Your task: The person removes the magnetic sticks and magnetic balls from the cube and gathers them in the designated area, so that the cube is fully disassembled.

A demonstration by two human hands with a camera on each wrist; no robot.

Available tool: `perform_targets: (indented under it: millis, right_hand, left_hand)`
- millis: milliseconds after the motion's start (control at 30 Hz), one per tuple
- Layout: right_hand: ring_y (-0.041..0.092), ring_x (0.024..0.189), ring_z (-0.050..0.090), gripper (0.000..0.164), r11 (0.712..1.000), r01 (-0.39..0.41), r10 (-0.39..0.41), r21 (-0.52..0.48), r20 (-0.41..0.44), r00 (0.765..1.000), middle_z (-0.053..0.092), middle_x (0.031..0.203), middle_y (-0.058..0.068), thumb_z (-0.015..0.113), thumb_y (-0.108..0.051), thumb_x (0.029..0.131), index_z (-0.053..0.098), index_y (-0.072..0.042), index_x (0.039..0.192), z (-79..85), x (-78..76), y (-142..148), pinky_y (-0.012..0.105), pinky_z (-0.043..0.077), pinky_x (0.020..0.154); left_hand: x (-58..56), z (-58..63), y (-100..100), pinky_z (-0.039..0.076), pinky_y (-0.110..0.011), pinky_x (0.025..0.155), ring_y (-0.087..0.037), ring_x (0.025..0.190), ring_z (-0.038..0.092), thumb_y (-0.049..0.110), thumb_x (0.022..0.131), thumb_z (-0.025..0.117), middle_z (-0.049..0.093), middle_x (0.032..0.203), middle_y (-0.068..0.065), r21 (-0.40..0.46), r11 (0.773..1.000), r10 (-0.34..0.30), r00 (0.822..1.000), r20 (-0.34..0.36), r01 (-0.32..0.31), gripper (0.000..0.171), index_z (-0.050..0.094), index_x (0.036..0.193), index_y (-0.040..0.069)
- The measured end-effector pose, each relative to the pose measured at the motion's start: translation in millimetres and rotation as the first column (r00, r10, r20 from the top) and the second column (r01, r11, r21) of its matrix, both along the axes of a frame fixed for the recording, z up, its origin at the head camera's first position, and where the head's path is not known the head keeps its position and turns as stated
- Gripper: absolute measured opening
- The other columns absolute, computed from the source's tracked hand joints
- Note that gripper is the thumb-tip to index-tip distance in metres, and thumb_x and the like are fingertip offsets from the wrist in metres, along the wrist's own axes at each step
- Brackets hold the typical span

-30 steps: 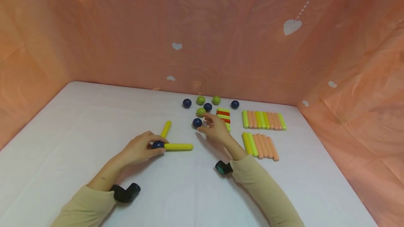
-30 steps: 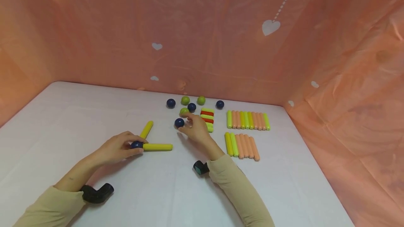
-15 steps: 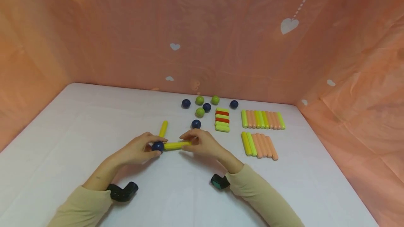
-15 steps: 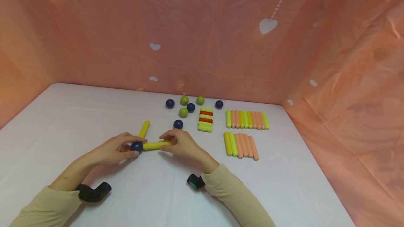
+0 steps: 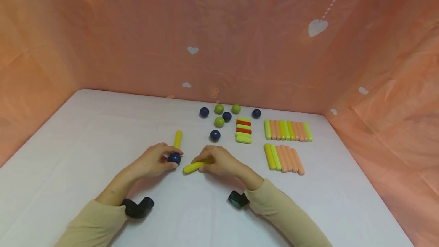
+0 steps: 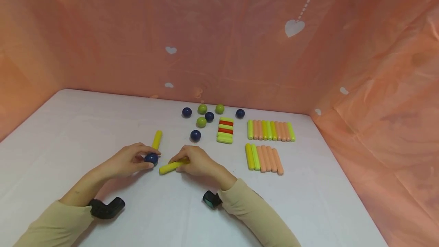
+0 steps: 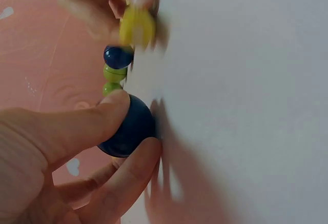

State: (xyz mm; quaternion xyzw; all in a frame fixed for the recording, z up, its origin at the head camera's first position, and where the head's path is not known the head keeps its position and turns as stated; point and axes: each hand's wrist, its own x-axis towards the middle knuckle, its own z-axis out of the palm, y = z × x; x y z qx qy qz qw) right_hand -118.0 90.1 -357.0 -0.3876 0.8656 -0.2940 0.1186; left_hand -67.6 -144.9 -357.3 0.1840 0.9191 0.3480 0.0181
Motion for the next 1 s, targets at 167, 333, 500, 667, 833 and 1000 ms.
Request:
perform_targets:
  millis: [167, 333, 500, 667, 833, 1000]
  right_hand:
    - [0.012, 0.091, 0.054, 0.028, 0.996, 0.074, -0.071, -0.058, 0.05, 0.996, 0.068, 0.109, 0.004, 0.069, -0.014, 0.089, 0.069, -0.01, 0.116, 0.2, 3.2, 20.9, 0.021, 0.045, 0.078]
    - [0.01, 0.087, 0.055, 0.027, 0.985, 0.146, -0.139, -0.09, 0.078, 0.987, 0.069, 0.108, 0.003, 0.069, -0.017, 0.088, 0.069, -0.01, 0.114, 3.0, 1.8, 48.4, 0.022, 0.047, 0.075]
    - [0.011, 0.08, 0.058, 0.027, 0.973, 0.203, -0.194, -0.113, 0.088, 0.977, 0.068, 0.094, 0.006, 0.069, -0.017, 0.087, 0.069, -0.005, 0.111, 9.7, -1.5, 79.2, 0.023, 0.05, 0.07]
    - [0.014, 0.082, 0.06, 0.03, 0.951, 0.277, -0.258, -0.136, 0.143, 0.955, 0.066, 0.096, 0.011, 0.065, -0.016, 0.088, 0.066, 0.002, 0.112, 13.2, -4.4, 107.9, 0.024, 0.052, 0.069]
    - [0.015, 0.079, 0.061, 0.027, 0.927, 0.348, -0.327, -0.138, 0.155, 0.932, 0.067, 0.093, 0.012, 0.065, -0.014, 0.089, 0.066, 0.002, 0.111, 14.9, -4.4, 136.2, 0.025, 0.052, 0.062]
    - [0.016, 0.08, 0.06, 0.029, 0.896, 0.424, -0.41, -0.131, 0.123, 0.904, 0.067, 0.094, 0.009, 0.067, -0.018, 0.089, 0.066, 0.0, 0.112, 17.4, -5.4, 160.0, 0.026, 0.051, 0.064]
  left_hand:
    - [-1.4, 0.9, 2.5, 0.041, -0.028, 0.069, -0.018, 0.079, 0.051, 0.011, 0.081, 0.074, 0.058, 0.093, -0.01, -0.01, 1.0, 0.015, 1.0, 0.012, -0.015, 0.033, 0.068, 0.113, 0.004]
    - [-2.0, -1.3, 2.0, 0.041, -0.029, 0.069, -0.019, 0.082, 0.052, 0.013, 0.081, 0.075, 0.058, 0.094, -0.011, 0.006, 1.0, 0.03, 0.999, 0.043, -0.03, 0.037, 0.067, 0.116, 0.002]
    - [-4.8, -0.7, 3.3, 0.044, -0.032, 0.069, -0.022, 0.085, 0.056, 0.016, 0.081, 0.076, 0.062, 0.097, -0.013, 0.017, 0.999, 0.04, 0.998, 0.053, -0.041, 0.041, 0.066, 0.118, 0.002]
    - [-4.2, 1.0, 4.4, 0.044, -0.031, 0.069, -0.019, 0.082, 0.054, 0.014, 0.078, 0.077, 0.063, 0.1, -0.015, 0.043, 0.998, 0.034, 0.997, 0.065, -0.037, 0.055, 0.058, 0.128, 0.0]
    - [-5.8, 6.8, -0.3, 0.047, -0.032, 0.068, -0.018, 0.078, 0.057, -0.002, 0.071, 0.076, 0.059, 0.102, -0.021, 0.036, 0.997, 0.068, 0.995, 0.08, -0.071, 0.073, 0.045, 0.137, -0.003]
    - [-13.2, 6.8, -6.5, 0.049, -0.052, 0.084, -0.042, 0.101, 0.056, -0.008, 0.069, 0.071, 0.046, 0.122, -0.033, -0.013, 0.993, 0.121, 0.993, 0.004, -0.12, 0.072, 0.046, 0.136, -0.003]
